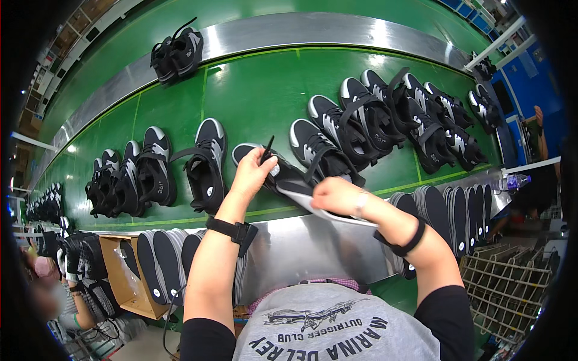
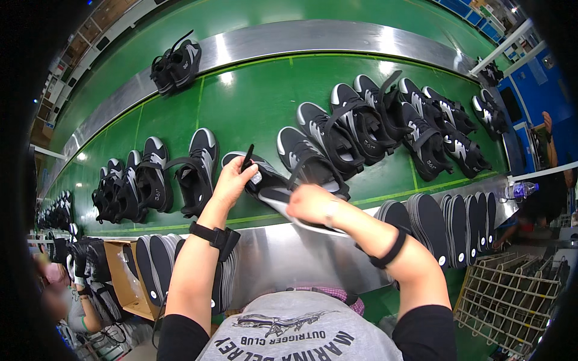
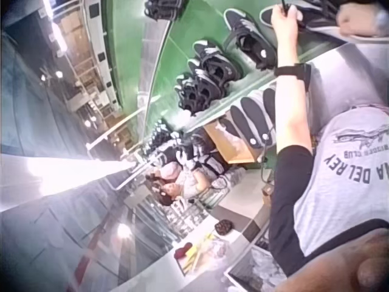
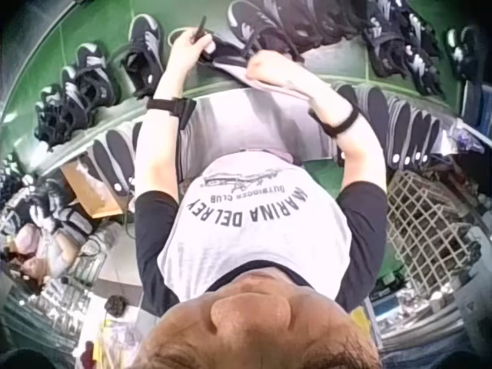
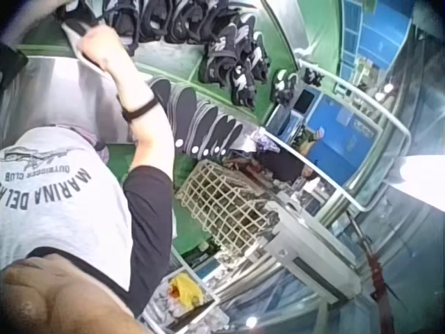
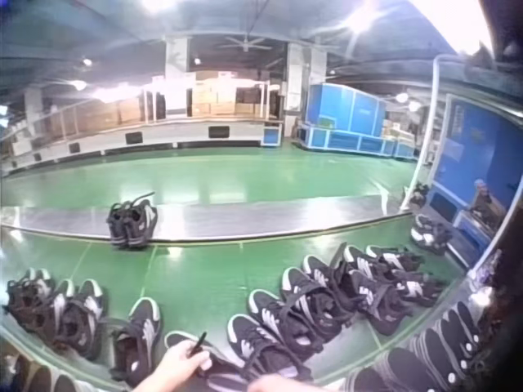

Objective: Inspecting shoes, inserting insoles, and organizing shoe components in a manufacturing facility.

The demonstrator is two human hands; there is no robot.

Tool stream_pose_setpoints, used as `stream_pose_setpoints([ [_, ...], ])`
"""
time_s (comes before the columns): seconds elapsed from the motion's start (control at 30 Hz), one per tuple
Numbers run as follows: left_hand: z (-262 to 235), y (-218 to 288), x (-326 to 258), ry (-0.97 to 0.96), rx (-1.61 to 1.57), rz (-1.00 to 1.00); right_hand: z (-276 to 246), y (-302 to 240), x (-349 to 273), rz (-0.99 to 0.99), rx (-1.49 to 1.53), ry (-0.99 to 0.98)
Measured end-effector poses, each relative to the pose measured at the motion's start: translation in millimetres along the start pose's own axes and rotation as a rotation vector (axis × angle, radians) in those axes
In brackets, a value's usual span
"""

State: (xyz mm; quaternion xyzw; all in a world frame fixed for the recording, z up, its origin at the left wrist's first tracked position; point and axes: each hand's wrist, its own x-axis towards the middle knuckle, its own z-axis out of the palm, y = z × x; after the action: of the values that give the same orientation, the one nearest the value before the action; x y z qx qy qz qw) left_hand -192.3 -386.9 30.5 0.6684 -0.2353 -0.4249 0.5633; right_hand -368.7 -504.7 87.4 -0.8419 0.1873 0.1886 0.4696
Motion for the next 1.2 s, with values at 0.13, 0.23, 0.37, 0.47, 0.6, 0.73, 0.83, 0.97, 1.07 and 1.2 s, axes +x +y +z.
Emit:
stream_pose_setpoints([
  [0.13, 0, -11, 2, 0.001, -0.006, -0.004, 35, -32, 66, 0.135, -0.552, 0.102],
  [0.23, -3, -16, 3, 0.05, -0.077, -0.01, 44, -31, 60, 0.08, -0.766, 0.152],
  [0.37, -10, -30, 1, 0.145, 0.161, 0.059, 25, -52, 7, 0.134, -0.901, 0.034],
  [0.47, -2, -26, 1, 0.144, 0.181, 0.055, 15, -51, -14, 0.154, -0.865, 0.026],
  [0.6, 5, -18, -3, 0.128, 0.057, 0.025, 26, -34, 7, -0.062, -0.899, 0.118],
  [0.73, 11, -21, -2, 0.135, -0.069, 0.009, 40, -19, 67, 0.022, -0.843, -0.001],
  [0.83, 12, -24, -5, 0.179, 0.002, -0.004, 44, -16, 97, 0.189, -0.778, -0.121],
  [0.97, 6, -28, -2, 0.188, 0.071, 0.011, 40, -22, 106, 0.12, -0.979, -0.493],
  [1.07, 8, -29, -3, 0.199, 0.15, 0.013, 60, -8, 112, 0.347, -0.77, -0.197],
  [1.2, 9, -29, -3, 0.171, 0.156, 0.015, 77, 17, 123, 0.281, -0.796, -0.168],
])
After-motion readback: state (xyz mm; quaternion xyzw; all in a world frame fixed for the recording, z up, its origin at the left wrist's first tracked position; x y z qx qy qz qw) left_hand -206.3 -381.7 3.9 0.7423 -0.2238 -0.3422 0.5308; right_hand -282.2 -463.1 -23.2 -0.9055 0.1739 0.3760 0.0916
